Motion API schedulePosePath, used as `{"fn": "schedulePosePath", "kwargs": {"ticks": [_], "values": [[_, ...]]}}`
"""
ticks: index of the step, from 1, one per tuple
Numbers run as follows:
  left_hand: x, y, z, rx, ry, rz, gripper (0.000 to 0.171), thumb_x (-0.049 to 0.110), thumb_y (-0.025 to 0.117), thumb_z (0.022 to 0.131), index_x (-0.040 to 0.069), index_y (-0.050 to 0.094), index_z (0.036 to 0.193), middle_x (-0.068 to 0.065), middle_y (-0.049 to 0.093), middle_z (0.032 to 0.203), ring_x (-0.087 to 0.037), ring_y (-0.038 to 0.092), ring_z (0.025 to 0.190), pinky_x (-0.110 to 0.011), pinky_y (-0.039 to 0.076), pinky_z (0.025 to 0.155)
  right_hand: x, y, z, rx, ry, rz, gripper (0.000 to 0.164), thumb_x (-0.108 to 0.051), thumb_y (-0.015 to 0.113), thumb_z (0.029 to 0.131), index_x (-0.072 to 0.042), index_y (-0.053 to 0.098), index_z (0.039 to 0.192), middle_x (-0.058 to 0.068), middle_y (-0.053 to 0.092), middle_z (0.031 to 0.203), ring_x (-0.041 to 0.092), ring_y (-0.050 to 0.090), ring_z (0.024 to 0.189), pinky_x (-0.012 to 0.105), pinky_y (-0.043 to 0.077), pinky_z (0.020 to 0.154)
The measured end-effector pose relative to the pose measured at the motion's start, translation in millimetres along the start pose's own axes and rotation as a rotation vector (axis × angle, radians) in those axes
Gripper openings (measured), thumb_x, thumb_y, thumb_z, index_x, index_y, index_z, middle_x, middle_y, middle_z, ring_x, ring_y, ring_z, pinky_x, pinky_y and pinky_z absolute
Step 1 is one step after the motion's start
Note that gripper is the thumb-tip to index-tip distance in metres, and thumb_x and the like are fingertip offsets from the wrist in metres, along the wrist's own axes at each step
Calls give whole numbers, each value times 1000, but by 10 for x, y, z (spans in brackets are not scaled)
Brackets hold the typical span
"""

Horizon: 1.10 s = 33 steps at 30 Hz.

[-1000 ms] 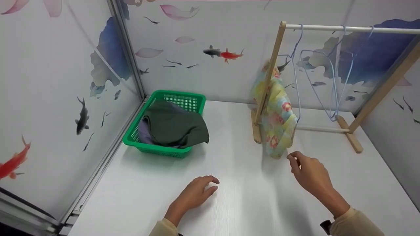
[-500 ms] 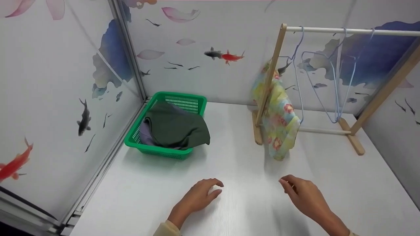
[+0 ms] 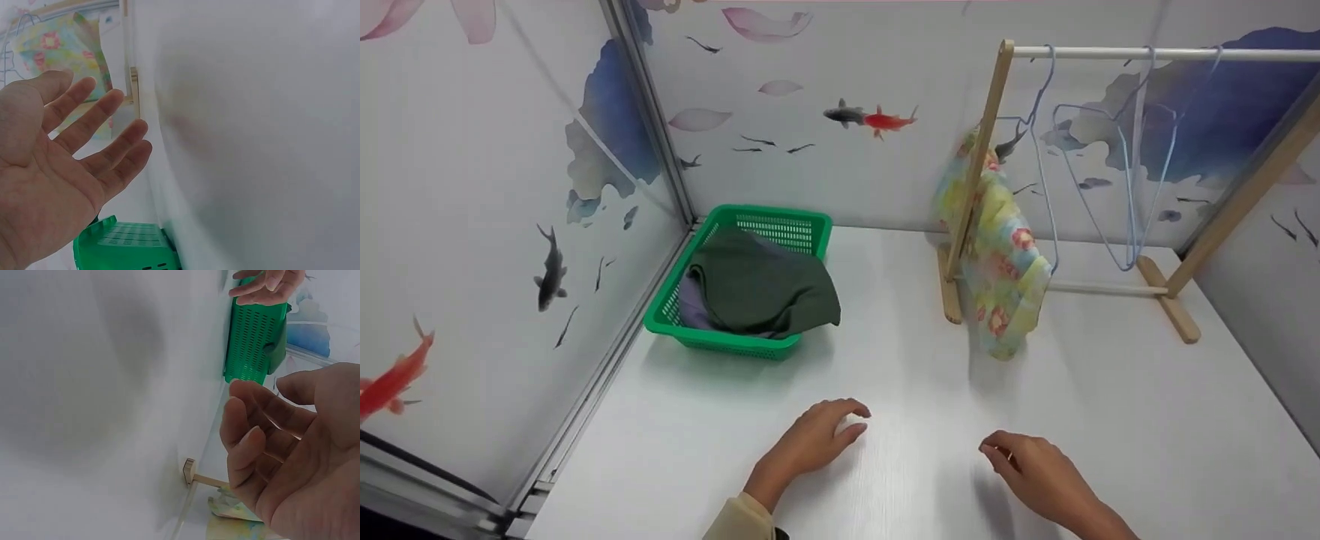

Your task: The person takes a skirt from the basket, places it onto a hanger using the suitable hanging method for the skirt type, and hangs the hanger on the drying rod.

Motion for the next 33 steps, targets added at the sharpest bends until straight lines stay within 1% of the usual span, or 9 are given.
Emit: {"fn": "schedulePosePath", "kwargs": {"ticks": [3,7,12,16,20,23,27,30,33], "values": [[26,-93,21,15,8,18,29,37,48,95,23,58,118,14,54,119,-11,46,116,-37,36,95,-8,62,-22,-58,14,40,24,-34,48,96,-18,65,98,-10,55,67,3,46,55,23,40,52],[80,-277,87,49,23,62,28,34,50,94,23,57,119,12,54,120,-11,46,116,-36,37,95,-41,108,-78,-118,-16,94,31,-39,45,96,-15,64,100,-9,56,69,3,48,58,24,40,54],[149,-584,193,119,42,97,34,33,51,94,23,51,126,9,50,127,-11,43,119,-35,36,97,-10,87,-126,-119,-19,106,30,-40,45,95,-16,64,96,-9,55,68,2,47,58,24,39,55],[213,-881,303,207,74,141,40,34,51,94,23,44,132,6,45,133,-11,41,121,-35,36,97,36,76,-162,-130,-20,126,31,-39,45,96,-15,63,96,-8,55,68,2,48,58,25,40,54],[217,-1204,426,320,80,278,51,36,54,92,23,37,138,1,39,136,-15,39,121,-37,36,97,67,68,-212,-125,-37,143,33,-39,45,96,-13,63,98,-9,55,67,2,48,58,25,41,54],[134,-1420,531,347,40,351,57,37,55,91,22,32,141,-5,34,140,-22,35,124,-43,34,98,97,49,-256,-108,-43,130,31,-38,45,96,-13,63,97,-10,54,67,1,48,58,24,41,54],[-45,-1613,689,332,-10,393,58,34,54,92,20,29,142,-10,32,141,-30,33,125,-49,32,97,147,6,-310,-91,-32,111,30,-37,46,96,-12,63,96,-10,54,67,1,47,58,24,41,55],[-231,-1695,789,324,-71,424,58,28,55,93,19,27,143,-12,31,140,-35,33,124,-53,33,94,201,-20,-338,-89,-2,100,30,-38,47,95,-13,64,97,-10,54,67,1,47,58,24,41,55],[-453,-1707,845,286,-161,427,60,23,55,93,18,25,143,-15,29,141,-39,33,123,-57,34,91,244,-40,-359,-88,24,92,30,-39,47,95,-14,64,97,-10,54,67,1,47,59,24,41,54]]}}
Point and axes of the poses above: each hand's wrist, its own z-axis towards the middle knuckle, its own y-axis out of the palm, x = y × z, the point moved 8 cm from there along z, towards the middle knuckle
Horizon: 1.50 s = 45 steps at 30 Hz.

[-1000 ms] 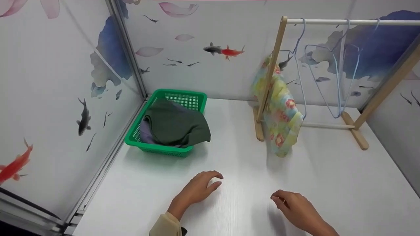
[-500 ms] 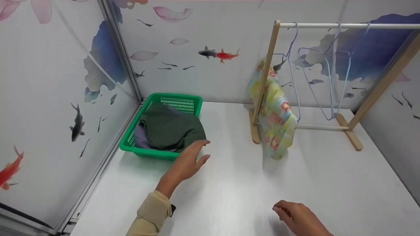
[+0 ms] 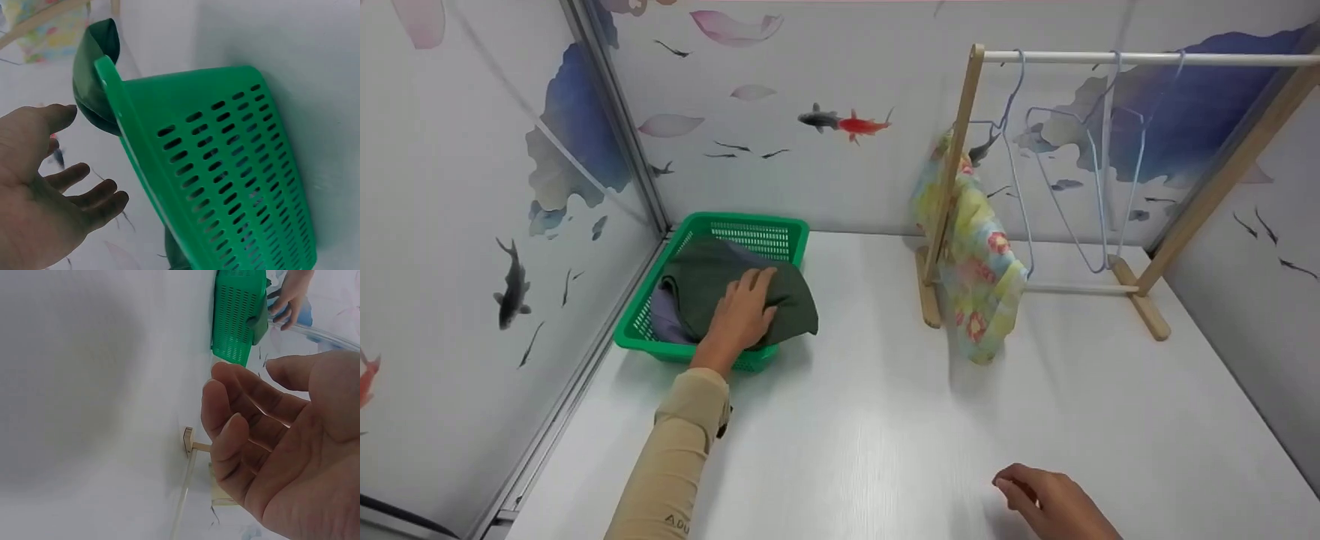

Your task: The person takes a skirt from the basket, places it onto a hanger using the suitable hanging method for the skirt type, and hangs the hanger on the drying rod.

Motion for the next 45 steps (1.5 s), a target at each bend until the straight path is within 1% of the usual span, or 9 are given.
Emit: {"fn": "schedulePosePath", "kwargs": {"ticks": [8,13,19,22,28,31,35,39,45], "values": [[-326,180,-6,-130,-138,-49,60,22,55,93,11,25,144,-19,29,142,-43,31,124,-57,30,94,33,14,-39,-6,19,29,31,-39,47,94,-13,64,96,-9,55,68,2,48,58,25,41,54],[-394,265,-61,-146,-155,61,53,11,56,91,5,34,139,-22,38,136,-43,35,121,-59,32,91,61,50,-71,-16,7,35,30,-38,48,94,-13,64,95,-9,55,68,2,48,58,24,41,54],[-440,173,-57,5,-152,154,16,-1,54,89,0,62,103,-20,58,101,-39,52,99,-57,39,82,95,67,-105,-10,-8,66,31,-38,47,95,-12,64,95,-9,56,68,1,48,57,24,41,52],[-461,103,-65,92,-140,142,15,0,51,91,1,65,96,-19,61,92,-38,57,89,-56,41,77,110,57,-132,12,-26,77,29,-35,46,96,-12,63,94,-10,55,67,1,49,56,23,41,52],[-499,-43,-106,201,-141,-116,23,10,44,97,1,59,112,-18,59,104,-35,56,96,-50,43,80,143,31,-154,20,-17,82,28,-35,47,96,-12,63,92,-9,54,66,2,48,55,24,41,52],[-440,-198,-103,269,-117,-274,20,14,39,99,7,56,109,-14,58,102,-31,56,94,-46,44,77,124,12,-134,17,-15,73,29,-36,47,95,-12,63,92,-9,54,66,2,48,55,24,41,52],[-246,-482,-118,387,-19,-398,18,16,36,100,11,53,104,-11,58,90,-26,57,79,-42,43,67,108,-31,-110,-6,9,65,31,-38,47,95,-12,64,93,-7,55,67,4,47,55,25,40,51],[17,-722,-148,459,100,-460,20,16,34,101,8,53,104,-10,55,78,-23,52,65,-37,39,60,129,-120,-116,-8,58,64,31,-38,47,95,-12,64,94,-5,55,68,6,47,56,25,41,51],[415,-881,-182,511,225,-524,22,16,34,101,7,53,106,-8,59,89,-17,56,76,-34,44,68,132,-188,-148,-12,111,73,33,-39,48,94,-11,64,94,-3,56,68,11,49,58,26,42,52]]}}
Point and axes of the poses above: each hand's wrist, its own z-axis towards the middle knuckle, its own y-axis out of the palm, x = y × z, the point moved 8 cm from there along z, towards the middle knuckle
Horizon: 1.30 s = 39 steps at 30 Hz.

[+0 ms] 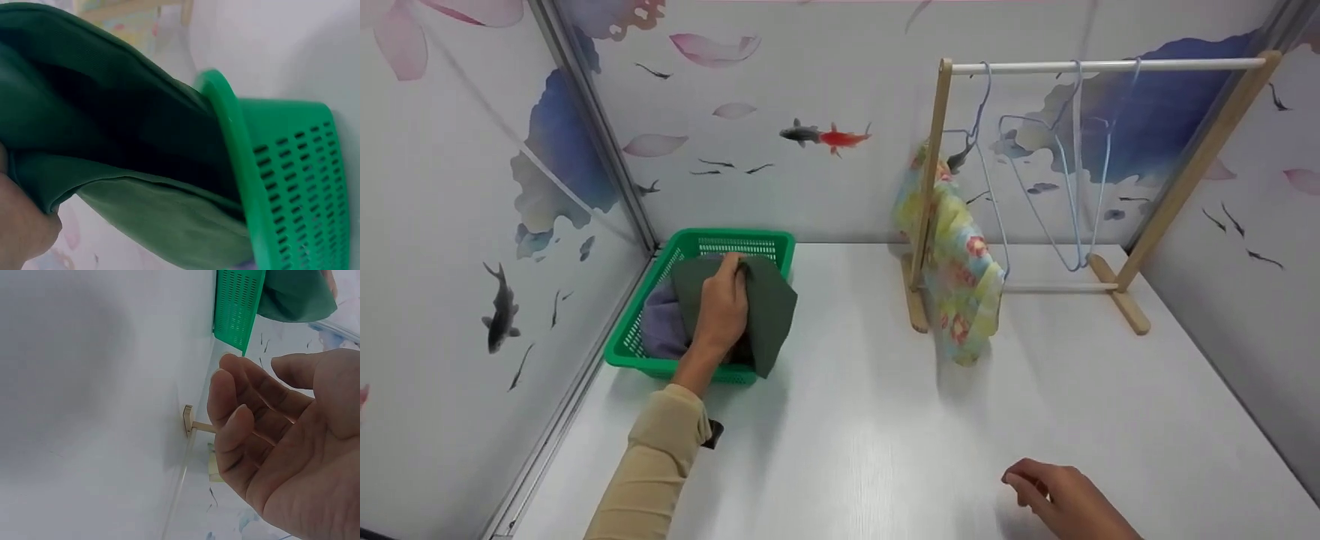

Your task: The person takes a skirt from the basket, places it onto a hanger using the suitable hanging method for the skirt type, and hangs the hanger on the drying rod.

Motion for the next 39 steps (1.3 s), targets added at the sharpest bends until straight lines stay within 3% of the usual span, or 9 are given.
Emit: {"fn": "schedulePosePath", "kwargs": {"ticks": [4,8,12,18,24,29,33,36,39], "values": [[283,58,2,0,47,-24,21,17,35,100,8,53,105,-5,58,91,-13,55,77,-31,45,69,-36,-56,-6,20,12,-7,33,-40,48,93,-12,64,95,-5,54,68,10,49,58,26,42,53],[533,56,0,19,71,-55,21,18,36,100,8,54,104,-3,56,83,-12,52,70,-30,44,64,-123,-166,-15,60,-2,-42,30,-42,47,94,-17,63,95,-8,53,69,7,49,59,25,41,53],[753,46,-12,55,85,-99,21,18,35,100,8,54,101,-1,51,75,-12,51,66,-30,42,59,-290,-292,-44,97,-61,-57,26,-41,46,95,-20,61,100,-11,54,71,4,52,62,24,42,53],[1002,108,-16,43,93,-134,21,18,35,100,9,54,101,-1,47,70,-11,49,63,-29,40,57,-651,-472,-86,169,-130,-32,25,-42,46,94,-24,60,104,-13,57,74,4,54,63,24,45,53],[1205,135,-43,38,123,-179,20,15,35,100,8,54,100,-1,47,70,-11,48,61,-29,40,55,-1092,-633,-85,275,-256,0,20,-38,49,94,-26,59,106,-15,60,77,5,55,64,24,46,53],[1414,154,-36,34,142,-212,21,16,35,100,9,55,101,1,50,75,-10,49,62,-28,41,56,-1435,-659,-52,347,-344,20,18,-37,52,92,-31,57,108,-15,59,79,6,55,66,23,46,53],[1618,241,-61,22,163,-254,20,17,35,100,10,54,100,1,49,75,-11,48,62,-28,41,56,-1703,-629,-53,371,-458,53,26,-31,56,91,-28,53,117,-13,57,89,7,55,74,24,46,55],[1739,351,-106,-20,174,-263,20,19,35,101,11,53,100,2,50,75,-11,50,63,-27,41,56,-1849,-590,-58,385,-514,59,44,-31,62,87,-28,45,128,-13,55,109,7,55,90,25,47,62],[1787,437,-165,-58,162,-246,21,21,34,101,13,53,101,3,51,76,-10,52,63,-26,43,57,-1925,-527,-43,383,-518,49,64,-39,67,82,-29,35,136,-12,45,128,7,50,106,28,46,71]]}}
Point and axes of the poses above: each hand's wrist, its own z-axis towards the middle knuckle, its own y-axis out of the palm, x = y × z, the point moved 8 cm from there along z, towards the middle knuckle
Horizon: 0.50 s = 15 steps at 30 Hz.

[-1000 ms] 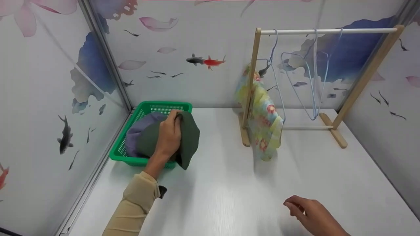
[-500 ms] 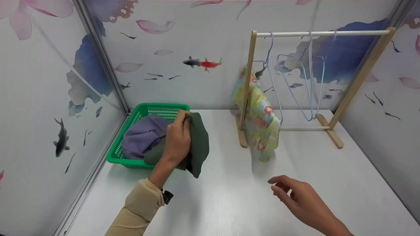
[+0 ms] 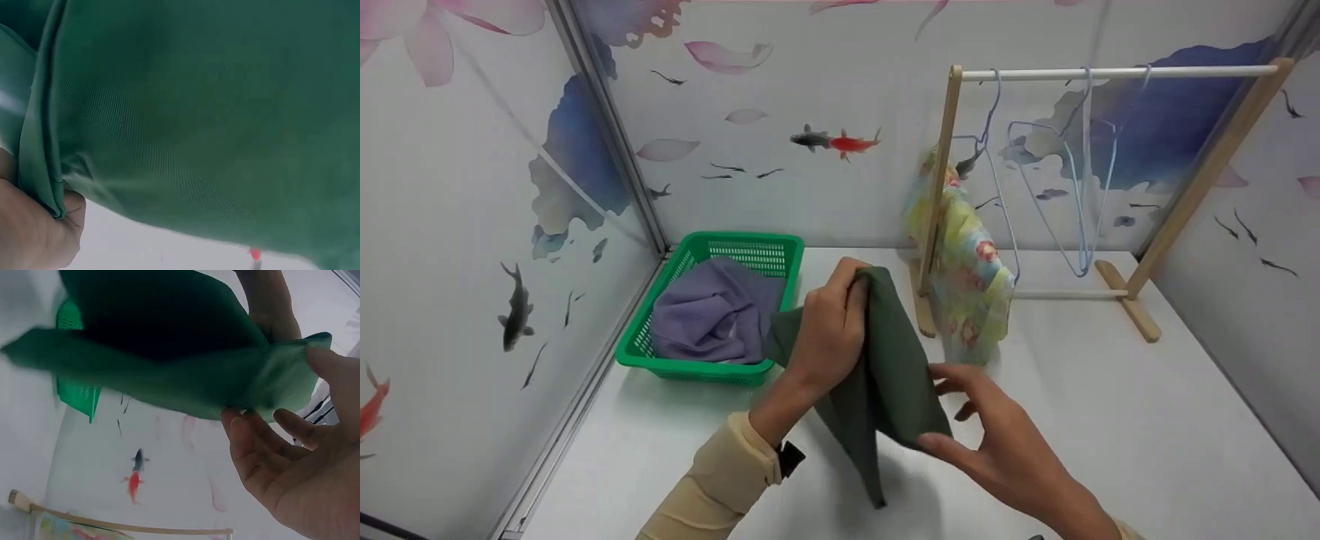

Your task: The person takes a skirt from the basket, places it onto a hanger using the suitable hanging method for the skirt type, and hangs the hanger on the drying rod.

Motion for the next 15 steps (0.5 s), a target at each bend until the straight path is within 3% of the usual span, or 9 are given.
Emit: {"fn": "schedulePosePath", "kwargs": {"ticks": [4,7,11,15], "values": [[2,121,-58,-45,-31,7,21,22,34,101,13,53,100,3,50,74,-9,51,61,-25,43,57,16,56,-23,10,38,-65,93,-49,75,68,-27,24,143,-10,34,137,6,44,113,31,46,79],[12,192,-94,-81,-33,5,21,23,34,101,13,53,100,4,50,72,-9,50,59,-25,42,56,30,75,-48,51,20,-158,102,-41,81,65,-25,19,145,-8,32,140,7,44,115,33,45,84],[38,246,-116,-113,-15,7,22,24,35,101,13,53,100,5,51,72,-7,50,60,-23,42,56,44,40,-64,100,-41,-193,85,-12,75,76,-25,25,143,-8,38,136,9,45,117,30,44,86],[43,272,-119,-133,-5,9,21,24,36,100,14,53,99,5,52,73,-6,51,61,-22,43,57,83,-86,-58,148,-61,-155,65,3,66,80,-25,41,134,-11,50,122,5,51,102,26,44,77]]}}
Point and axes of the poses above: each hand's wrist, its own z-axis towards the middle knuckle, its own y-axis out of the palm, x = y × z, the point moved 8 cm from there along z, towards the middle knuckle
